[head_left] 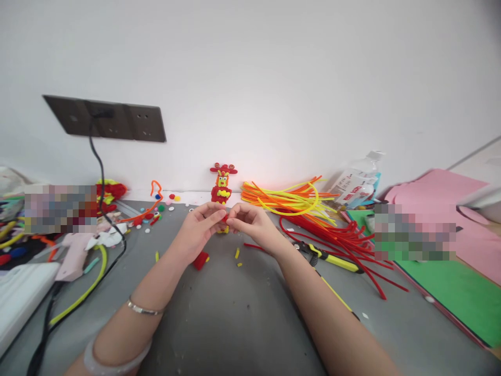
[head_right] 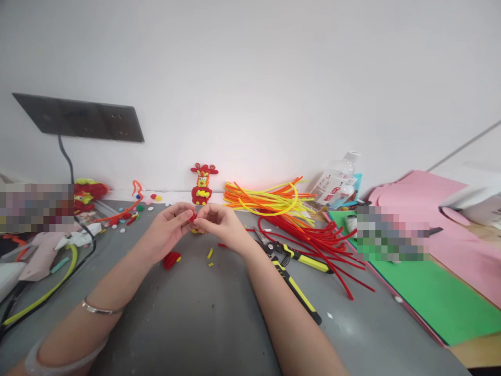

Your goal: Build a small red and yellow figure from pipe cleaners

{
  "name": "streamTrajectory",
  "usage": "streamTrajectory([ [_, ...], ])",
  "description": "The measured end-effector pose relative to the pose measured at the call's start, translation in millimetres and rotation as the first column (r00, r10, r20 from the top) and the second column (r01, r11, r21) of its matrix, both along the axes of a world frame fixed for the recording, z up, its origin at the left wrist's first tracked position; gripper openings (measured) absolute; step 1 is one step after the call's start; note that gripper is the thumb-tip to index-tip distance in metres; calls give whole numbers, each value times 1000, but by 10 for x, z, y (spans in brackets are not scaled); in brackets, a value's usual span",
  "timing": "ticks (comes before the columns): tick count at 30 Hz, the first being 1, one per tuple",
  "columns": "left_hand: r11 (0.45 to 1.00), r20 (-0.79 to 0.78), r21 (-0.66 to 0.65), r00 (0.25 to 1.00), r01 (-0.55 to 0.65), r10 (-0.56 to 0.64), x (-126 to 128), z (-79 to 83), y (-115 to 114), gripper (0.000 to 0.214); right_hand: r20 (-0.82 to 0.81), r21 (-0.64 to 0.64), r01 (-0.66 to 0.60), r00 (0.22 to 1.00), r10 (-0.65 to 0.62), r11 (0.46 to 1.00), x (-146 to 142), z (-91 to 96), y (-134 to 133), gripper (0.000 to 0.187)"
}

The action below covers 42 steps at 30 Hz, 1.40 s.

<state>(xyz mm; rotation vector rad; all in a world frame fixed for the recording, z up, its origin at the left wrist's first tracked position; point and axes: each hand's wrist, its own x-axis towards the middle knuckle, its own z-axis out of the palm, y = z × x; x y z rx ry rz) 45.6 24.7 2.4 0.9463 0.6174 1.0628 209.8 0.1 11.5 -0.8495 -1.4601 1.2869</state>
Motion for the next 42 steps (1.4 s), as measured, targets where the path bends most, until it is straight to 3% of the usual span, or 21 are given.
streamTrajectory([
  [9,997,42,-73,999,11,-8,5,-7,9,23,-18,77,99,995,-98,992,16,-2,17,25],
  [20,995,69,-50,994,83,-80,-1,17,-12,21,6,51,-9,1000,8,999,14,11,-4,26],
  [36,993,62,32,991,115,-117,-5,49,-32,21,-112,9,-93,989,93,996,10,11,-26,25],
  [42,995,54,-40,995,86,-84,-8,13,-12,23,-51,27,-30,998,32,999,20,28,-26,27],
])
